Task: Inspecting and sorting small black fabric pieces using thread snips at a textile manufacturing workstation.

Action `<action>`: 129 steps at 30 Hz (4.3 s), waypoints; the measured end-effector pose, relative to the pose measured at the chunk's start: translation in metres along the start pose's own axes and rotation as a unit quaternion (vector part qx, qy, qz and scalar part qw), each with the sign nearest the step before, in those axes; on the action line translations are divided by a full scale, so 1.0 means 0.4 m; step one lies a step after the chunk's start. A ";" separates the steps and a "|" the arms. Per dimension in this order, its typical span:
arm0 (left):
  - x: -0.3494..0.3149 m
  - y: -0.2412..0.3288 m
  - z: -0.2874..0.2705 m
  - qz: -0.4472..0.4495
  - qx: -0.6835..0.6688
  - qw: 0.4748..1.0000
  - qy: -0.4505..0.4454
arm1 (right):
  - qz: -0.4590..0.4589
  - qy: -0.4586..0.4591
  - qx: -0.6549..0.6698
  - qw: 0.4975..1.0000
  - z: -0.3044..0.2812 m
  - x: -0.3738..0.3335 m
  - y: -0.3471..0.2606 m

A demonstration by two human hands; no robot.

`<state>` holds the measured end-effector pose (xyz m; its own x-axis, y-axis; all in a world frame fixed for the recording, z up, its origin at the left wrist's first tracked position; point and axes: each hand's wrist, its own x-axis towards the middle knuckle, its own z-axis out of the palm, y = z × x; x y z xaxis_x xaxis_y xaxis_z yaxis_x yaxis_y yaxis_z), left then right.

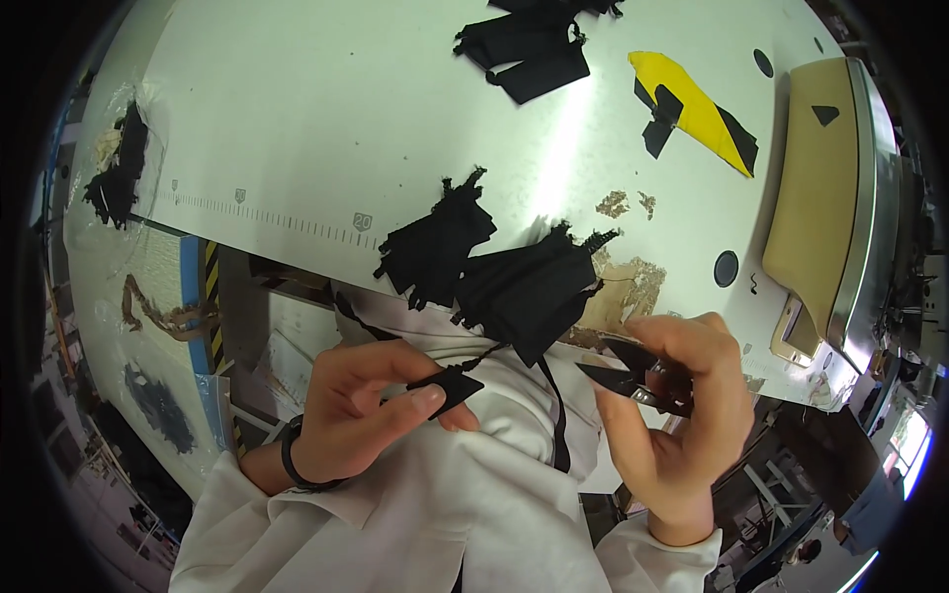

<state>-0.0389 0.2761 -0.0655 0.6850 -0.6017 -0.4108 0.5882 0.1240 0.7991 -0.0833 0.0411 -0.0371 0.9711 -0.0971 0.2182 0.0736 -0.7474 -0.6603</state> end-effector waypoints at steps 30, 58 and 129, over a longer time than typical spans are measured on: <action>0.054 -0.079 0.080 -0.076 -0.002 0.997 -0.032 | -0.155 -0.113 -0.197 0.961 -0.011 -0.027 0.039; 0.058 -0.091 0.096 -0.063 0.017 0.998 -0.025 | -0.193 -0.047 -0.227 0.954 -0.020 -0.027 0.058; 0.053 -0.090 0.090 0.003 0.085 0.996 -0.003 | 0.153 -0.009 0.076 0.985 -0.062 0.013 0.073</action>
<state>-0.0609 0.2306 -0.0874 0.6857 -0.6064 -0.4027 0.5014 -0.0075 0.8652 -0.0816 0.0025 -0.0376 0.9568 -0.2901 -0.0201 -0.1917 -0.5772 -0.7937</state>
